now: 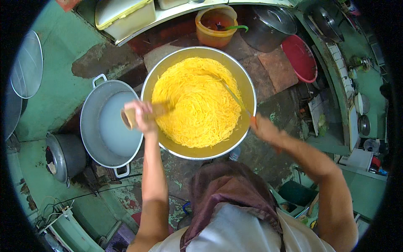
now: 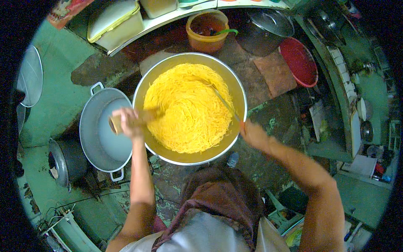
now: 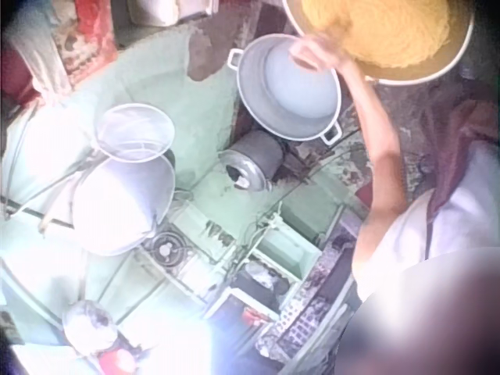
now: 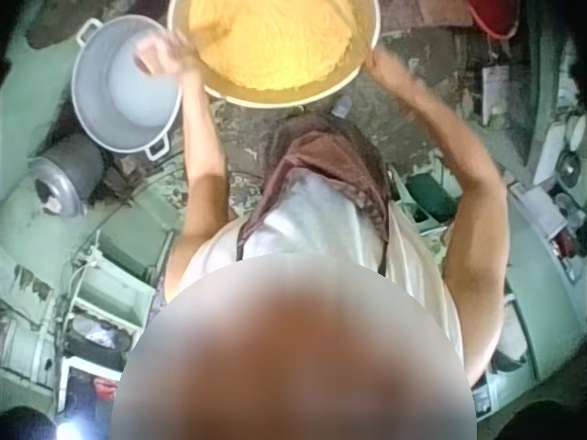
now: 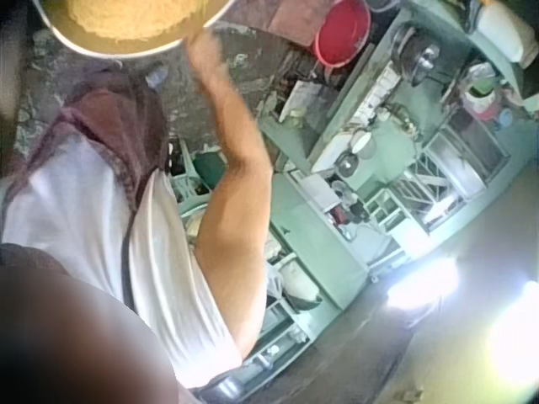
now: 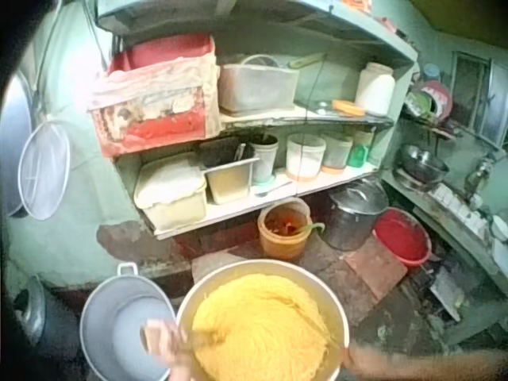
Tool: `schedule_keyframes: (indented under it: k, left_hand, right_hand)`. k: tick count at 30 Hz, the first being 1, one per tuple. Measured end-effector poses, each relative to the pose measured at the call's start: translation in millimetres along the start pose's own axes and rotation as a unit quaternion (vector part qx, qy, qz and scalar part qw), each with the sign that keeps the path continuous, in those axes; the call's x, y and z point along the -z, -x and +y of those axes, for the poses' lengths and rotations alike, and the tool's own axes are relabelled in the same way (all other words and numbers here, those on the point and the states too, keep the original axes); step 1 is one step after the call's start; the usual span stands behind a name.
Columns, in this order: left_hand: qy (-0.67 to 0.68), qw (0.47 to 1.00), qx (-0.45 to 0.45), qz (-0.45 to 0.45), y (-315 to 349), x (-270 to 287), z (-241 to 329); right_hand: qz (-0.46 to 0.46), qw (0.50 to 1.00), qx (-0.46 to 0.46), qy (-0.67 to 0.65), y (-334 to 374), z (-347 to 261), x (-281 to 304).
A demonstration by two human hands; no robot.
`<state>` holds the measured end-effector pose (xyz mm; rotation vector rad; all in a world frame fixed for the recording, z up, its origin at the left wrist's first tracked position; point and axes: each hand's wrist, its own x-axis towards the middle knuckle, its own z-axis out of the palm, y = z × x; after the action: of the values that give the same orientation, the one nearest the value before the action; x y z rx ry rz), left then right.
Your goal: The person assembles a layered noodle dish by spreading yellow noodles onto a banana leaf, adding shredded cabbage, and arranging boiled egg halves on top. The person uses a wooden spatula and a metal spoon to transfer ingredients and a knife to cut eggs.
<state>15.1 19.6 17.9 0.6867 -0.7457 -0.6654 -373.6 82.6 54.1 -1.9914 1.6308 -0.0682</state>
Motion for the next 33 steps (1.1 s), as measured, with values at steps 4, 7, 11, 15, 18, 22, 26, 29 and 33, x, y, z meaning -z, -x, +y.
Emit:
schedule_keyframes:
  k: [4,7,11,15,18,22,26,29,33]
  left_hand:
    - [0.049,0.967,0.153,0.197,73.0,-22.5,3.8]
    - [0.079,0.974,0.131,0.17,41.1,-64.9,-28.6]
    - [-0.052,0.997,-0.049,-0.01,-17.0,-40.3,-20.9]
    - [-0.188,0.977,-0.031,0.098,60.4,24.6,28.7]
    - [-0.205,0.955,0.071,0.201,135.9,26.2,76.2]
    - [-0.413,0.892,0.139,0.118,209.4,-38.4,120.8]
    - [-0.477,0.855,0.191,-0.068,290.2,-132.0,44.8]
    - [-0.456,0.797,0.32,-0.232,360.4,-181.5,-16.8]
    - [-0.434,0.656,0.449,-0.424,427.8,-227.9,-74.7]
  right_hand:
    - [-0.247,0.849,-0.27,-0.382,36.5,-56.9,-41.3]
    - [-0.276,0.914,-0.193,-0.227,-17.8,-74.6,-22.8]
    - [-0.076,0.992,0.017,0.095,-42.3,-7.1,14.1]
    - [-0.173,0.93,-0.168,-0.277,43.1,22.2,-33.1]
    - [-0.29,0.653,-0.22,-0.664,71.3,-30.8,-74.3]
    - [-0.56,0.517,-0.112,-0.637,76.9,-111.8,-88.1]
    - [-0.622,0.558,0.057,-0.547,89.9,-72.4,-64.3]
    - [-0.584,0.665,0.158,-0.438,116.4,13.7,-46.4]
    - [-0.298,0.842,0.041,-0.447,139.1,172.3,-41.7]
